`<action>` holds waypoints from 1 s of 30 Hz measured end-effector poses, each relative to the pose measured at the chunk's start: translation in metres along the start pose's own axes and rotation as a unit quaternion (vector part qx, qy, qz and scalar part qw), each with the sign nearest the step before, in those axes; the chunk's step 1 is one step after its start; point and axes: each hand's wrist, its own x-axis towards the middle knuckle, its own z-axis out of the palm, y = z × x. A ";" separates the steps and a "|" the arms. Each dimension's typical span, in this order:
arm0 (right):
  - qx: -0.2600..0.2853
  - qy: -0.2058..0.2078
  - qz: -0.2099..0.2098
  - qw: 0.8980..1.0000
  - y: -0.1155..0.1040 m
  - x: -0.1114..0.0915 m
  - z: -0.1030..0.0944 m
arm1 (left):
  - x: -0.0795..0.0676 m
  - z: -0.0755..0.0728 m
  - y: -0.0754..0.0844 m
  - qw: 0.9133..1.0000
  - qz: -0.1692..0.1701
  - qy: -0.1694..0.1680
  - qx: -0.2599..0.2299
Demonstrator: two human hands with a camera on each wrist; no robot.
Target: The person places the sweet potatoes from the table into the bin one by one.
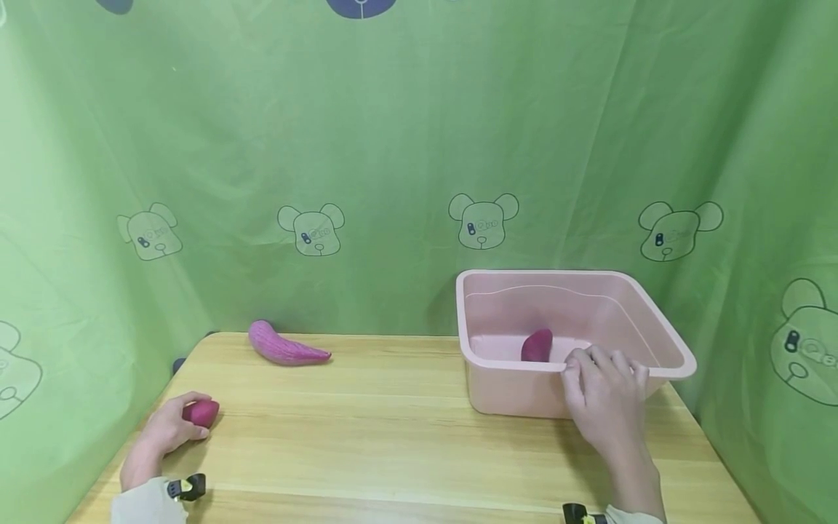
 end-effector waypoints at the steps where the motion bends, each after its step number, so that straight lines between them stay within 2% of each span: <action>1: 0.000 0.001 -0.001 1.000 0.000 0.000 0.000 | 0.000 0.000 0.000 1.000 0.000 0.001 0.000; 15: -0.001 0.006 -0.001 1.000 0.001 0.000 0.002 | 0.003 0.001 0.001 1.000 0.014 0.016 0.008; 20: -0.005 0.003 0.000 1.000 0.000 -0.001 0.000 | 0.004 0.000 0.005 0.999 0.015 0.028 0.002; 30: -0.004 0.001 -0.001 1.000 0.001 -0.001 0.000 | 0.005 0.000 0.015 0.999 0.009 0.032 -0.013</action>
